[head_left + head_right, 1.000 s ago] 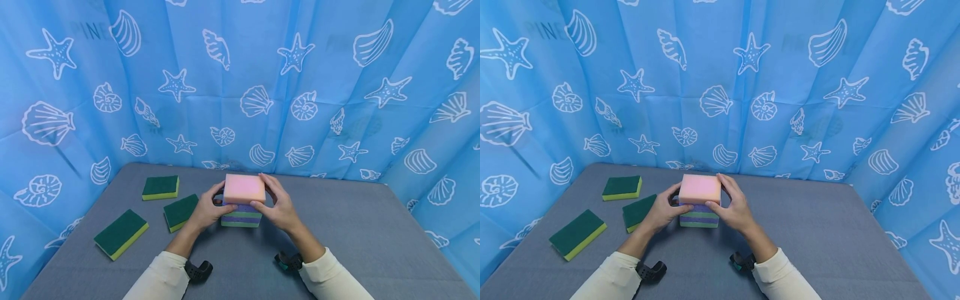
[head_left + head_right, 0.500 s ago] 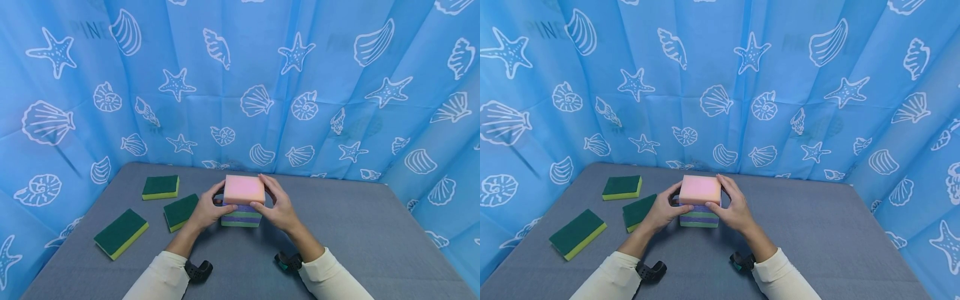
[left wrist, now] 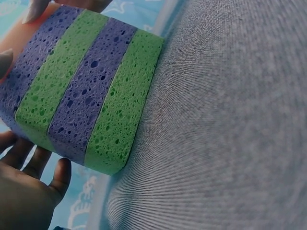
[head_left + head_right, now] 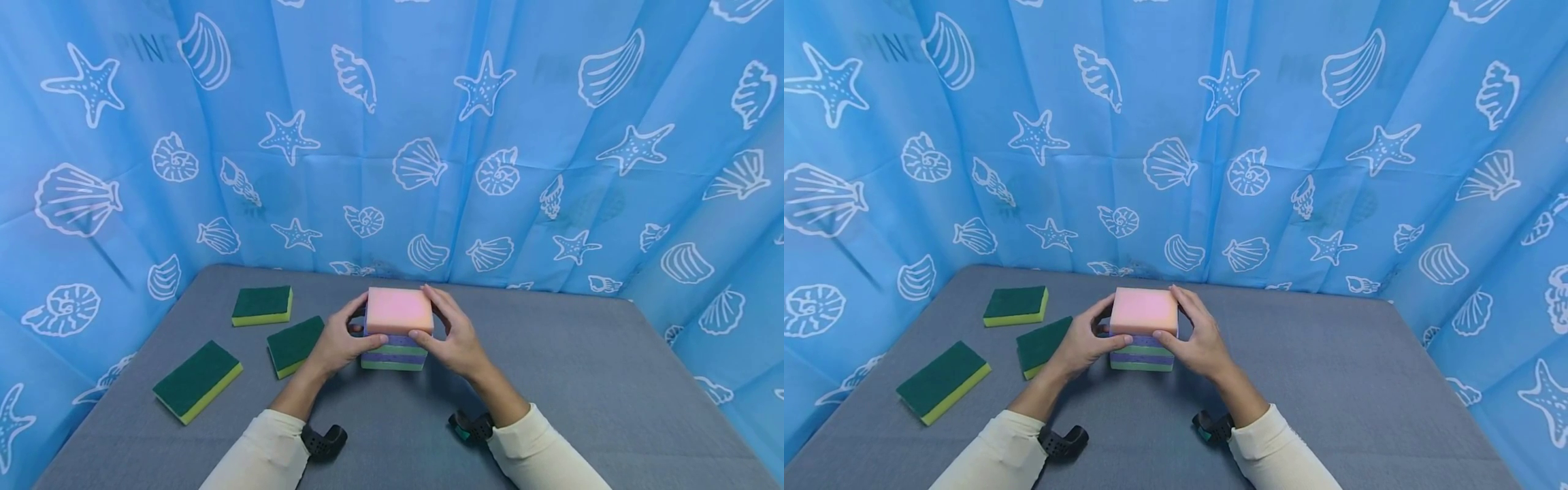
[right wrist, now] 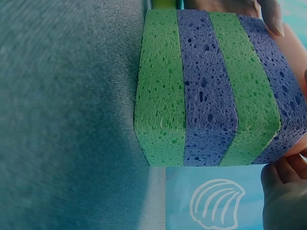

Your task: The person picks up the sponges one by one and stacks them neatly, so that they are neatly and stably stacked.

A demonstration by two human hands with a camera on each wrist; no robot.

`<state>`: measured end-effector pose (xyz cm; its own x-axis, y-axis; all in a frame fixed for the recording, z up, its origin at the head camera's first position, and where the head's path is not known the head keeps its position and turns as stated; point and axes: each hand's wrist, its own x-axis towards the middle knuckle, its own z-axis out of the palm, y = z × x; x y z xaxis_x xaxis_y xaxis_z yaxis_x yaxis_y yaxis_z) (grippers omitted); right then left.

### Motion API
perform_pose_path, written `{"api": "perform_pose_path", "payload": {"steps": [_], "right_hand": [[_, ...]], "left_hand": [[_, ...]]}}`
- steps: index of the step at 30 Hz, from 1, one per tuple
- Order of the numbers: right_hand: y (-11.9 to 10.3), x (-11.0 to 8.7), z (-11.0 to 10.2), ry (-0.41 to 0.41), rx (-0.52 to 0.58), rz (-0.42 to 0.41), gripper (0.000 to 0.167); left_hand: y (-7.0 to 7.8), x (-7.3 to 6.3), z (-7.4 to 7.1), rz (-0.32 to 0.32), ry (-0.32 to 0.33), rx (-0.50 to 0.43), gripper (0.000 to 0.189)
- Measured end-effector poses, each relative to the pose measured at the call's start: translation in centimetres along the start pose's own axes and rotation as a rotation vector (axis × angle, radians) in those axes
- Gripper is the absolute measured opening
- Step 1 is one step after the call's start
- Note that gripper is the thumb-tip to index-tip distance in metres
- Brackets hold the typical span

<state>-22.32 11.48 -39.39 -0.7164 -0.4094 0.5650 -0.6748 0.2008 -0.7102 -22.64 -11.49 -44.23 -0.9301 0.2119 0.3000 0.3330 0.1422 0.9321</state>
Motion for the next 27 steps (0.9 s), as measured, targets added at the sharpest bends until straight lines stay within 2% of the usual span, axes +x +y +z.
{"api": "perform_pose_path", "payload": {"steps": [8, 12, 19, 27], "right_hand": [[-0.17, -0.01, 0.04, 0.001, 0.008, 0.006, 0.073], [-0.26, -0.03, -0.01, 0.011, 0.054, 0.017, 0.069], [0.14, -0.08, 0.05, 0.032, 0.045, 0.036, 0.06], [0.3, -0.11, 0.15, 0.035, 0.047, 0.053, 0.058]], "left_hand": [[-0.33, -0.02, 0.08, 0.003, 0.018, 0.002, 0.082], [-0.2, 0.02, 0.06, -0.014, 0.014, -0.007, 0.08], [-0.09, 0.26, 0.12, -0.044, 0.002, -0.006, 0.079], [-0.24, 0.11, -0.08, -0.009, 0.007, -0.008, 0.079]]}}
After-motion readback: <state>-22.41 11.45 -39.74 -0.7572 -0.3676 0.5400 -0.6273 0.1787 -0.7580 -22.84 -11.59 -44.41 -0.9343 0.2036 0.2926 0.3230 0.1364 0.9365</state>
